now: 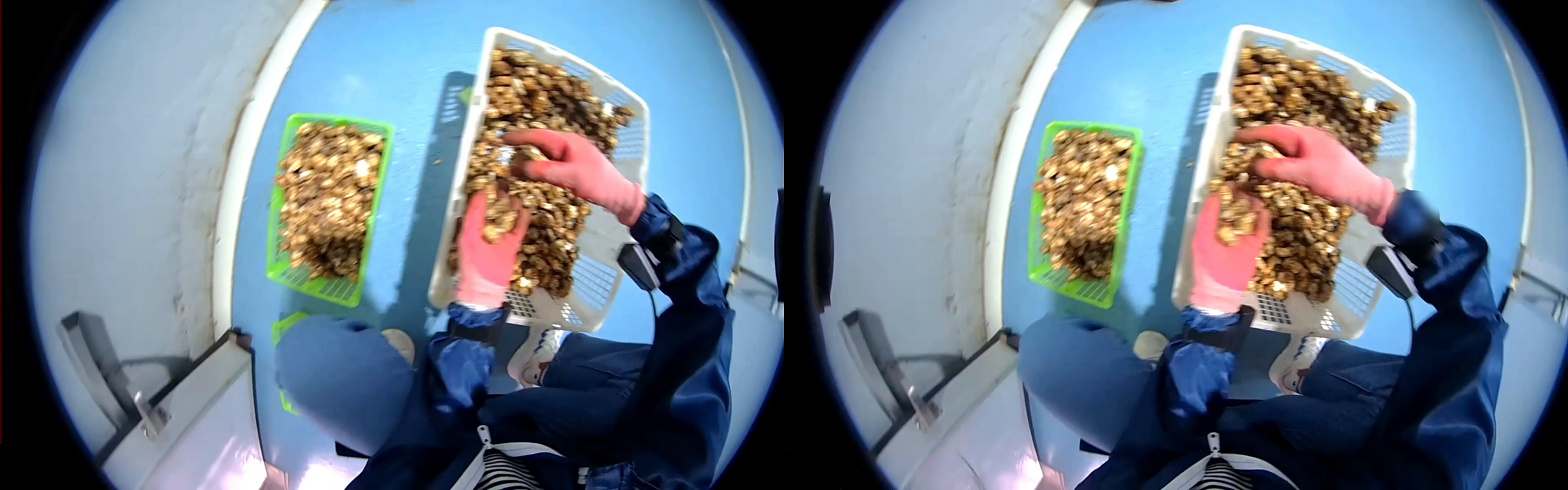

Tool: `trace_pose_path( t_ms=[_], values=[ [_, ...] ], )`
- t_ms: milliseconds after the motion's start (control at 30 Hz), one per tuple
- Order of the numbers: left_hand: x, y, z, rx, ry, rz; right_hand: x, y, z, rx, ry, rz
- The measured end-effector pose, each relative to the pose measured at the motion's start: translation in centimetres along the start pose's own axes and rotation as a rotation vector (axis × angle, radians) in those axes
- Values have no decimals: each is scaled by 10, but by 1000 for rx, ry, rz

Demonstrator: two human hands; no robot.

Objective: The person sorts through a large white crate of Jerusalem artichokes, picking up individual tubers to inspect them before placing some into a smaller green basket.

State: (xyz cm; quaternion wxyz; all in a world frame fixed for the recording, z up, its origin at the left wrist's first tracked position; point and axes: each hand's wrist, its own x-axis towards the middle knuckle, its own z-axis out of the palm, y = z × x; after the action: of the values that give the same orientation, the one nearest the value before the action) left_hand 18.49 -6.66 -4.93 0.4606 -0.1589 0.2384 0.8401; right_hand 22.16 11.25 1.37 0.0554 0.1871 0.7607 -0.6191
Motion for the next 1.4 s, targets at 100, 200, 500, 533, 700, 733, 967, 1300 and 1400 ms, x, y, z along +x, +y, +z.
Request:
trace_pose_path(
  t_ms=[100,200,500,533,700,733,967,1300,1400],
  values=[
    [7,-5,-12,-173,-59,-74,-8,-17,12,-294,-20,-83],
    [6,8,-7,-398,-50,-260,-3,-28,28,-510,-125,-449],
    [2,89,-46,-876,-374,165,35,33,-45,-463,206,263],
    [-10,109,-50,-856,-100,314,38,59,-48,-603,165,263],
    [-14,148,-108,-896,126,496,38,109,-12,-1358,-98,123],
    [-15,145,-97,-898,124,487,39,125,-8,-1462,-102,139],
    [-9,64,-6,-413,-180,-47,33,71,-10,-670,183,382],
    [-2,16,-6,371,53,-180,63,88,-81,-1381,470,-368],
    [4,21,-5,810,-16,-53,57,69,-64,-1155,312,57]
  ],
)
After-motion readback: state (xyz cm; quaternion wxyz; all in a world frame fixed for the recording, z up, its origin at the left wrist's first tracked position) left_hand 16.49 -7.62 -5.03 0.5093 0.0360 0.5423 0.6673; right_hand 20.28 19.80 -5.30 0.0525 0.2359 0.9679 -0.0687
